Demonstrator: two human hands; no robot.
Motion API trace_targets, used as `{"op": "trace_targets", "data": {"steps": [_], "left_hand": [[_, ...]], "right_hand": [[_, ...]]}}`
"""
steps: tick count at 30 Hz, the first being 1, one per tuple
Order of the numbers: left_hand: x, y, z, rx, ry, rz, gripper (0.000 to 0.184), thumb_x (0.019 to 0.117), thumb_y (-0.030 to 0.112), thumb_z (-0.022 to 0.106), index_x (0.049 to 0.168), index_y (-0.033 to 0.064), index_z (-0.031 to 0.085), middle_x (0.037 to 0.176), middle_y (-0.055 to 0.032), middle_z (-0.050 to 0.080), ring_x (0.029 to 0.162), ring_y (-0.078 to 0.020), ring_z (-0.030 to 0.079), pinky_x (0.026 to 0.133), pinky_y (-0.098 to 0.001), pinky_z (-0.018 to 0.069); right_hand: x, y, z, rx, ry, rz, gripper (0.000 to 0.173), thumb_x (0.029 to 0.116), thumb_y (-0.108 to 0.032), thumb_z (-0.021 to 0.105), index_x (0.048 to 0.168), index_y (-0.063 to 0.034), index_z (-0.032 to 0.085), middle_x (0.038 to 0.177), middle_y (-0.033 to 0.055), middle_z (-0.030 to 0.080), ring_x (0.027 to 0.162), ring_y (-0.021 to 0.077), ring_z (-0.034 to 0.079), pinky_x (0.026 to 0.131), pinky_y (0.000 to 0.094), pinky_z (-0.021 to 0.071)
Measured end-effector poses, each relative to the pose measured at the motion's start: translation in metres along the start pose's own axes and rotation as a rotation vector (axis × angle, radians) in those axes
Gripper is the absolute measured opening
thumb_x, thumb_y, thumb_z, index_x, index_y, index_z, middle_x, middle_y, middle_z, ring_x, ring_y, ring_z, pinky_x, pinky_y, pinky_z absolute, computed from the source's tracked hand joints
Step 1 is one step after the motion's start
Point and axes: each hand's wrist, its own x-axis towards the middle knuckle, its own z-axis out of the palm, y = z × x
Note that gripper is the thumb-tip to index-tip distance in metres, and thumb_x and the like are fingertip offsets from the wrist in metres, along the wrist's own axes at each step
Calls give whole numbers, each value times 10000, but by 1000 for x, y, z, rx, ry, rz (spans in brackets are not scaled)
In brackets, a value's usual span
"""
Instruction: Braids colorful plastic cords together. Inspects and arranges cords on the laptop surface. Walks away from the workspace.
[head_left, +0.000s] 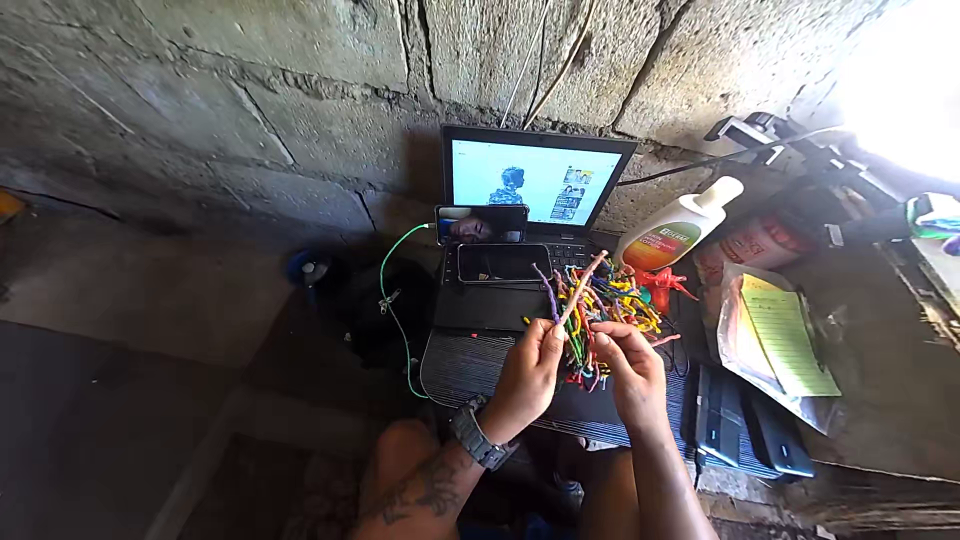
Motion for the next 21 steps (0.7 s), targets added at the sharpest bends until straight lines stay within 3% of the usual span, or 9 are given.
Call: {"op": "trace_targets", "data": {"steps": [3,5,7,9,13,15,17,19,21], "left_hand": [[-1,-4,1,-232,-150,-73,242,1076,151,380,992,65,591,690,116,411,575,32,380,559,-148,346],[-2,-8,1,-453,-304,-158,273,1072,163,327,949,119,567,686,128,477,602,31,452,592,-146,402],[1,-9,0,-623,-444,-223,302,1068,192,310,933,153,577,723,113,553,649,15,521,629,-155,451],[3,-8,-3,-754,-563,-325,317,1070,217,305,921,188,583,720,112,548,632,11,517,610,-157,457],[4,-6,0,-924,-630,-493,347,1087,227,302,845,208,551,619,117,462,503,11,432,497,-144,400],[1,-3,6,-799,-522,-474,312,1096,209,304,883,191,531,613,121,434,490,20,401,477,-134,364],[0,-1,11,-364,-355,-290,239,1092,174,343,1014,95,555,709,78,448,589,4,421,559,-159,372],[0,-3,11,135,-242,-82,298,1076,177,404,1105,-24,622,836,-86,601,760,-157,587,724,-332,499],[0,-9,14,399,-143,35,313,1062,183,426,1086,-44,640,837,-152,647,781,-261,655,731,-432,537]], "right_hand": [[3,4,2,157,-161,275,280,1049,-127,440,1126,-47,696,987,-58,721,874,6,658,817,197,549],[0,7,2,344,-237,351,307,1055,-158,435,1166,-75,709,1038,-38,750,904,16,689,832,211,572],[0,12,-2,494,-247,307,236,1024,-252,586,1140,-139,757,1016,-37,768,864,25,710,787,221,595],[1,18,-9,552,-278,190,211,952,-332,702,1105,-213,787,1075,-74,752,950,1,687,844,198,571],[6,23,-11,602,-342,19,147,944,-316,719,1036,-221,784,1083,-91,707,1023,5,635,891,179,525],[4,21,-9,545,-263,67,88,926,-295,740,944,-217,776,991,-94,706,937,-2,637,837,182,529],[4,18,-4,460,-123,167,55,906,-205,742,855,-188,748,862,-72,705,794,3,650,743,191,554],[5,13,1,389,-46,233,112,925,-94,673,832,-148,703,804,-48,702,745,21,654,731,209,559],[6,8,6,286,-9,250,116,931,-42,647,842,-116,657,789,-47,674,728,24,640,725,206,555]]}}
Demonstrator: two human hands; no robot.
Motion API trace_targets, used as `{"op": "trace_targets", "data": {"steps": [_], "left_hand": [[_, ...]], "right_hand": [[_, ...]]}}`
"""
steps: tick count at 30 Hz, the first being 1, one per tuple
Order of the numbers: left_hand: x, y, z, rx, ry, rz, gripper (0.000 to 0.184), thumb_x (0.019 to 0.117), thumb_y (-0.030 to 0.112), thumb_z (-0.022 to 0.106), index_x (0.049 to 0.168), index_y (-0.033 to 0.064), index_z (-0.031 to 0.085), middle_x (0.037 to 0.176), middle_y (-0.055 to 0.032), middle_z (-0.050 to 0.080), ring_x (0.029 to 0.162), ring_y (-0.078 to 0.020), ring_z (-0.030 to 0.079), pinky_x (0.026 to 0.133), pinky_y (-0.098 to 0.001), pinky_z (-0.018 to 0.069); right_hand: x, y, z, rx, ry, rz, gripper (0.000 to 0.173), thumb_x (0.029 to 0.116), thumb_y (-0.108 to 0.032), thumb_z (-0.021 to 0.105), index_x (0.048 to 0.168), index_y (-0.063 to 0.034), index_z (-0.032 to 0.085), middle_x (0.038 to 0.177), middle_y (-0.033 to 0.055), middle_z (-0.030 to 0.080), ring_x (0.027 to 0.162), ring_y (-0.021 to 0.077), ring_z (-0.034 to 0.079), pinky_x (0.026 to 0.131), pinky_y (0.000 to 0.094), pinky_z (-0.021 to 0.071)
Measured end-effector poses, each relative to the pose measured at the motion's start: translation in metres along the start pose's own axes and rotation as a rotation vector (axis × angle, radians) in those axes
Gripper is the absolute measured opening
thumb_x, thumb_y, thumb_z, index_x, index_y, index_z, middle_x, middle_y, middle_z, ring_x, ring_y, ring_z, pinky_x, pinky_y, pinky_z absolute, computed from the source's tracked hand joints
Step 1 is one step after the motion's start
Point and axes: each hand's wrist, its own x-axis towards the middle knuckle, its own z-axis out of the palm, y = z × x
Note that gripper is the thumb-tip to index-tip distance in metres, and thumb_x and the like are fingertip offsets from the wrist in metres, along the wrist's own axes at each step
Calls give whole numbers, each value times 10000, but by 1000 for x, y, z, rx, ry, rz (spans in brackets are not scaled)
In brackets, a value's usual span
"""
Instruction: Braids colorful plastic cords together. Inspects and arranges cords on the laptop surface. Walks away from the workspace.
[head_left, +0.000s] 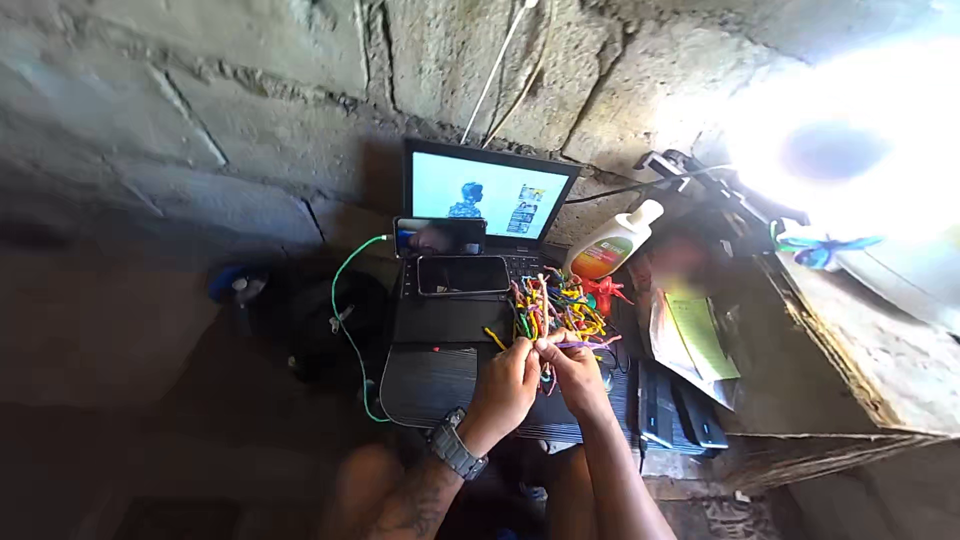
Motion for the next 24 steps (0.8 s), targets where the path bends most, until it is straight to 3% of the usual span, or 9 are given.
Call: {"op": "trace_targets", "data": {"steps": [2,4,6,10,13,16,20,24], "left_hand": [[1,-2,0,36,20,-25,323,1077,198,419,1130,-36,636,842,-150,651,786,-258,655,737,-435,535],[2,-4,-1,-59,17,-47,327,1087,219,425,1161,-23,633,851,-111,647,784,-185,633,739,-378,524],[4,-8,-2,-167,32,-50,312,1086,234,449,1137,-5,644,853,-57,640,775,-100,610,740,-302,513],[10,-9,-7,-468,8,-141,275,1088,196,418,1041,32,634,757,72,504,610,23,422,584,-160,372],[9,-8,-9,-634,-72,-177,253,1083,174,400,999,77,617,685,115,437,525,36,348,494,-142,307],[6,-4,-6,-703,-92,-142,244,1077,174,398,962,104,602,639,135,382,503,37,320,480,-141,281],[5,-4,-5,-697,-51,-74,216,1062,131,427,987,65,618,714,124,457,570,59,379,539,-128,328],[7,-10,-11,-328,-62,12,276,1074,175,446,1065,2,661,838,7,587,737,-23,522,708,-217,446]], "right_hand": [[1,0,4,-104,45,-21,83,921,-48,672,870,-95,625,779,-52,669,709,14,633,700,195,545],[1,1,4,-188,49,-73,50,925,-88,680,911,-87,632,812,-70,666,721,-13,621,691,166,530],[0,1,-2,-226,-22,-156,74,938,-117,666,991,-65,670,917,-58,696,817,-8,646,761,177,548],[2,8,-17,-368,-191,-406,179,1006,-117,586,1092,-33,718,1056,5,708,1008,33,656,917,211,547],[2,10,-16,-538,-95,-489,215,1015,-214,596,1072,-109,775,1081,13,664,1076,36,607,979,207,502],[0,8,-11,-701,85,-507,271,1002,-398,606,964,-193,778,1125,53,624,1121,153,537,1003,390,388],[-2,-1,-6,-901,196,-548,366,965,-471,616,866,-143,743,1288,248,592,1276,408,492,1053,602,321],[-3,-3,-7,-1044,193,-541,421,958,-473,618,794,-101,728,1296,300,595,1288,501,485,1067,698,260]]}}
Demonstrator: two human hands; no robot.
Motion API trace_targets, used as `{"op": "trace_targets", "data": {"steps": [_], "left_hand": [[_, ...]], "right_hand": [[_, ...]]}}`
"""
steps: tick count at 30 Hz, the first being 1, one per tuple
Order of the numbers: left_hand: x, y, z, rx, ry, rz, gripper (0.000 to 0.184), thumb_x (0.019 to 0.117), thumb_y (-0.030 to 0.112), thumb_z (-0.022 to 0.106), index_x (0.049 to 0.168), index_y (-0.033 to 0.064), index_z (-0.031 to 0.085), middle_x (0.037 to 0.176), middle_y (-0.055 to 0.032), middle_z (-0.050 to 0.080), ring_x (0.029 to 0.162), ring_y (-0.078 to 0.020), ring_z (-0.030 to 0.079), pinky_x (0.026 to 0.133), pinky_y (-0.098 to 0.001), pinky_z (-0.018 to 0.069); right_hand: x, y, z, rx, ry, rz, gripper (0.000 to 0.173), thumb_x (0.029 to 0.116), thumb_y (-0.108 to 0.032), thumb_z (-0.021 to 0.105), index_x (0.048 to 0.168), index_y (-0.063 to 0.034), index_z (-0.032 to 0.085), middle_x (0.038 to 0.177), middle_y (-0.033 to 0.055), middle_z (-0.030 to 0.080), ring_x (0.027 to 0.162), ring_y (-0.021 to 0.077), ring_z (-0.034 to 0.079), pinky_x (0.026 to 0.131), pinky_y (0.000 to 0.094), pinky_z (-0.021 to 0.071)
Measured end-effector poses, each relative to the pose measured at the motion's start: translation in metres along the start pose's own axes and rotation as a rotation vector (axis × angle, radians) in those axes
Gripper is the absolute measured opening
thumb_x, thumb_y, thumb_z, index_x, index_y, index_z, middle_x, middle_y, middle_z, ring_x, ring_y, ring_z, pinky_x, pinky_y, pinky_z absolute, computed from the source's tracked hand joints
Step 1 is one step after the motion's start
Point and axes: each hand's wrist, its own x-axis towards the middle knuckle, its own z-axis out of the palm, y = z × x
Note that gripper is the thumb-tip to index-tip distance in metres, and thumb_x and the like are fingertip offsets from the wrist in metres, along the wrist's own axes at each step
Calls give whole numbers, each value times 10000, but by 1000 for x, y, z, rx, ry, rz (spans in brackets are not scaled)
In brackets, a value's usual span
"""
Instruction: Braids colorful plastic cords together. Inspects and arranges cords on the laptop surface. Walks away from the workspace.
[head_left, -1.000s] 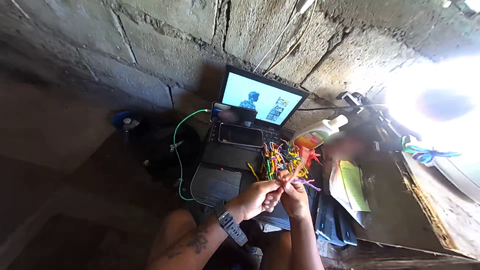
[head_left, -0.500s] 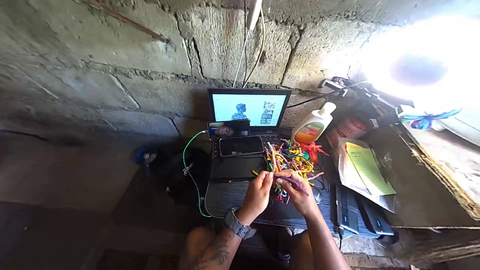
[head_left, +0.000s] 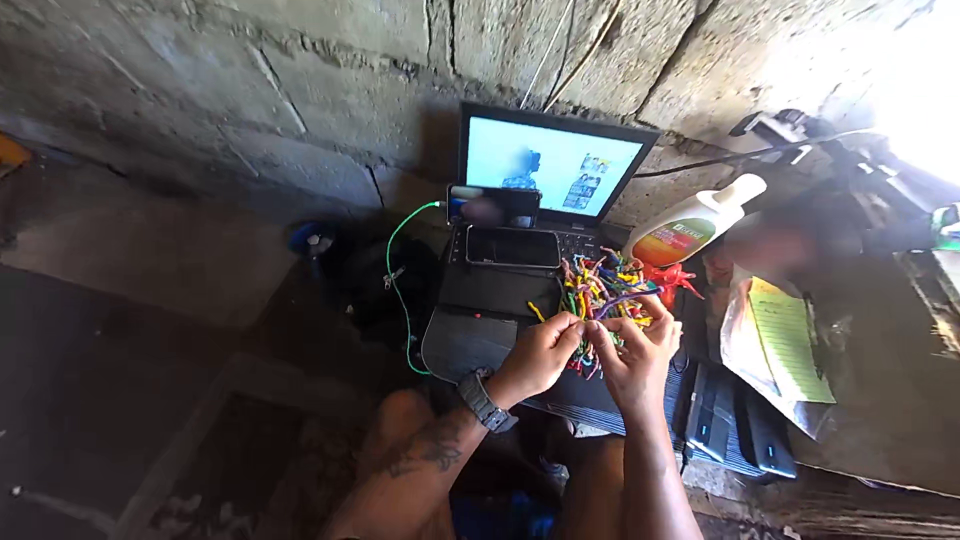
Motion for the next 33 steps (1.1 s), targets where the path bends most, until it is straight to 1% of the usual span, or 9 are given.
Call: {"op": "trace_targets", "data": {"steps": [3,6,8,11,14,19,25,29,33], "left_hand": [[1,-3,0,380,-21,11,313,1068,172,472,1136,-27,705,1052,-173,703,1032,-293,671,932,-519,484],[0,-8,9,459,9,42,254,1052,111,501,1110,-49,689,1047,-208,690,1020,-350,681,912,-514,526],[0,4,4,369,-61,-35,285,1075,118,450,1168,-60,652,1098,-214,680,1054,-332,674,936,-481,528],[5,17,-14,111,-185,-171,330,1110,166,388,1183,-60,618,1004,-184,660,935,-251,638,856,-432,512],[8,14,-23,-168,-237,-229,298,1110,165,376,1076,-16,611,854,-39,553,735,-68,473,689,-243,404],[5,12,-23,-474,-268,-336,226,1097,153,399,997,71,584,684,90,402,533,31,328,490,-125,272],[1,11,-15,-505,-242,-375,212,1079,151,391,1012,108,587,679,121,431,536,39,368,504,-128,323],[-4,2,0,-342,-87,-126,177,1057,118,423,1005,94,591,794,131,552,615,83,434,566,-113,367],[-4,-8,11,-32,49,141,216,1046,80,462,1026,-49,634,896,-1,641,824,32,592,779,-161,502]], "right_hand": [[0,0,0,-72,-100,45,399,946,-409,631,777,-65,743,1281,280,629,1212,506,546,1041,724,276],[-2,0,-2,84,-234,189,378,959,-366,624,801,-40,733,1193,178,670,1151,275,595,1011,486,408],[-1,2,-6,359,-292,279,297,991,-261,580,811,-61,705,1031,34,672,1028,69,623,919,259,513],[4,8,-16,843,-396,368,341,1057,-265,461,880,-166,735,1056,-75,711,1010,44,658,918,250,549],[6,11,-18,1128,-466,413,258,1015,-392,540,995,-246,752,1092,-47,727,1038,102,679,938,295,559],[3,24,-14,1071,-551,189,307,1037,-283,577,1325,-307,682,1233,-110,677,1101,43,640,985,256,530],[0,22,-5,753,-350,84,142,967,-245,686,1065,-194,775,1121,-67,648,1051,31,618,884,205,553],[0,8,-2,703,-216,125,112,963,-202,687,931,-98,713,968,-44,696,927,15,659,857,220,571],[0,-6,-1,576,-113,287,174,960,-225,677,896,-65,693,819,-54,689,768,-43,644,757,164,550]]}}
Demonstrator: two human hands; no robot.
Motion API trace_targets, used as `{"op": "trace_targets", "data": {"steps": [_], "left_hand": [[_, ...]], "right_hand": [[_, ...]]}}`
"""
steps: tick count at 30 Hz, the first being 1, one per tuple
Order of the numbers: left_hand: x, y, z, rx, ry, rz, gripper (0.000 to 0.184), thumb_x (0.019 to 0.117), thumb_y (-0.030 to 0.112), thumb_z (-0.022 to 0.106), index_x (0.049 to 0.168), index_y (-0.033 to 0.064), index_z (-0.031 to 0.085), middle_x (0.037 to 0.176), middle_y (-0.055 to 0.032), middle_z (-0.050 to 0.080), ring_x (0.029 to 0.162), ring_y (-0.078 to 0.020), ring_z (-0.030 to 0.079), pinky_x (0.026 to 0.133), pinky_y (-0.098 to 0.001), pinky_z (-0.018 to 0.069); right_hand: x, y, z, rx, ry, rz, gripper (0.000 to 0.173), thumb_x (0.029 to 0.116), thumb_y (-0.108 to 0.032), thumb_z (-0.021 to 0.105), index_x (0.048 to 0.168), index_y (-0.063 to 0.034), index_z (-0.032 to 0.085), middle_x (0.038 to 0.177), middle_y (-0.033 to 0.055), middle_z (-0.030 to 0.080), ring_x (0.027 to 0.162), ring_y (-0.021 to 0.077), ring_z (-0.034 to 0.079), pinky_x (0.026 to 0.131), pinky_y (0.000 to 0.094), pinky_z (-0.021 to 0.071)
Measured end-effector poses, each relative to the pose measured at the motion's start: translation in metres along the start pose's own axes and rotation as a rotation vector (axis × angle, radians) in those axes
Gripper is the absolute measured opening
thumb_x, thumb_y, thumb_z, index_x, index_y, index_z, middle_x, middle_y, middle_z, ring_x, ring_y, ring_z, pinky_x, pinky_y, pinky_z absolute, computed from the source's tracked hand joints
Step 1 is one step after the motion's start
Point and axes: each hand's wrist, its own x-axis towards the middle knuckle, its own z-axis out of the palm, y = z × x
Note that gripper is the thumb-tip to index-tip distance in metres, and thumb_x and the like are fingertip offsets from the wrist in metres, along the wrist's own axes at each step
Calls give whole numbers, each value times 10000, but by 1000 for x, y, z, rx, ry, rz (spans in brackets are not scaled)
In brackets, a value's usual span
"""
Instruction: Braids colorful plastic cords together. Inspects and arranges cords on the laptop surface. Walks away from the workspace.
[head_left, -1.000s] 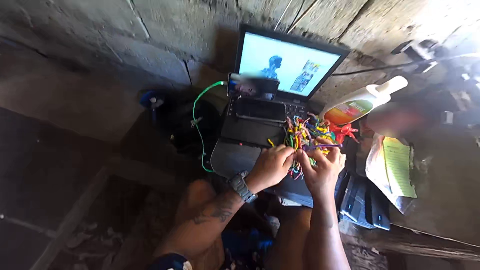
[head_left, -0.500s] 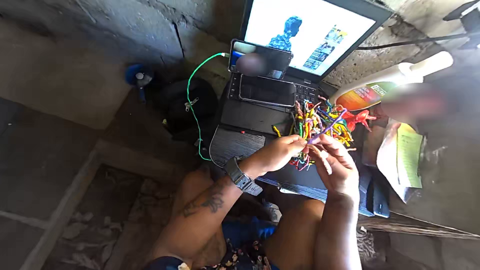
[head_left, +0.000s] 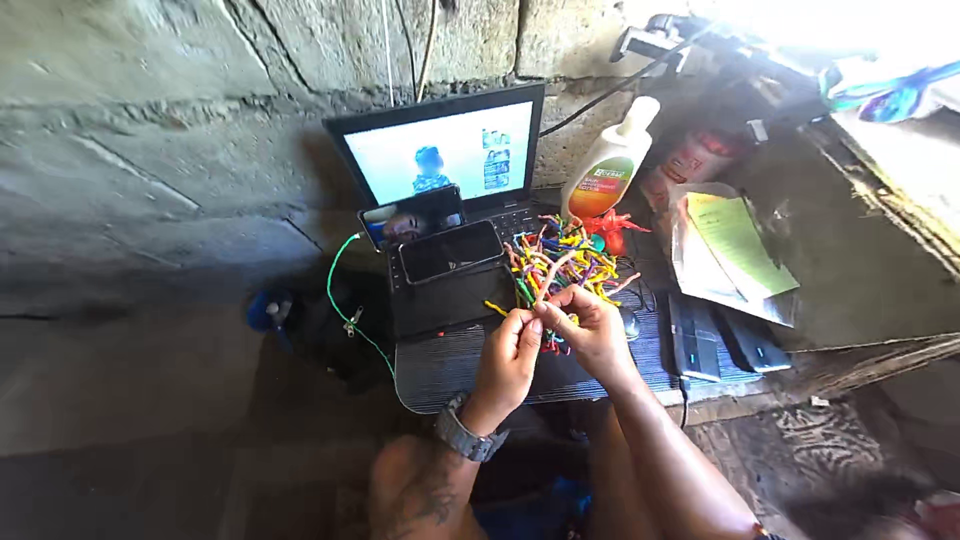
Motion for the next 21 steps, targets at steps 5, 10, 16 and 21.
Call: {"op": "trace_targets", "data": {"steps": [5,10,16,21], "left_hand": [[3,4,11,-202,41,-163,157,1044,89,492,1025,15,629,845,62,615,693,62,525,634,-120,436],[10,18,-1,-633,27,-437,292,1059,113,358,914,131,611,665,104,545,545,38,456,517,-129,383],[8,17,-9,-672,-123,-459,295,1051,152,375,885,160,619,601,148,449,486,49,374,469,-127,325],[3,18,-2,-306,-89,-187,205,1040,97,468,919,76,632,729,120,545,612,76,457,580,-114,383]], "right_hand": [[-2,5,-1,-10,71,-79,165,971,-209,665,931,-53,698,851,-38,696,796,-35,647,768,158,548],[-3,6,-4,-60,-76,-425,160,1048,-162,549,1113,-80,671,1032,48,648,1032,62,612,937,207,500],[-2,8,-6,-184,-78,-481,241,1073,-160,490,1291,-135,589,1120,38,674,1035,111,602,973,288,432],[-4,1,-3,-336,25,-426,275,1069,-216,514,1293,-99,622,932,50,669,870,124,593,877,318,436]]}}
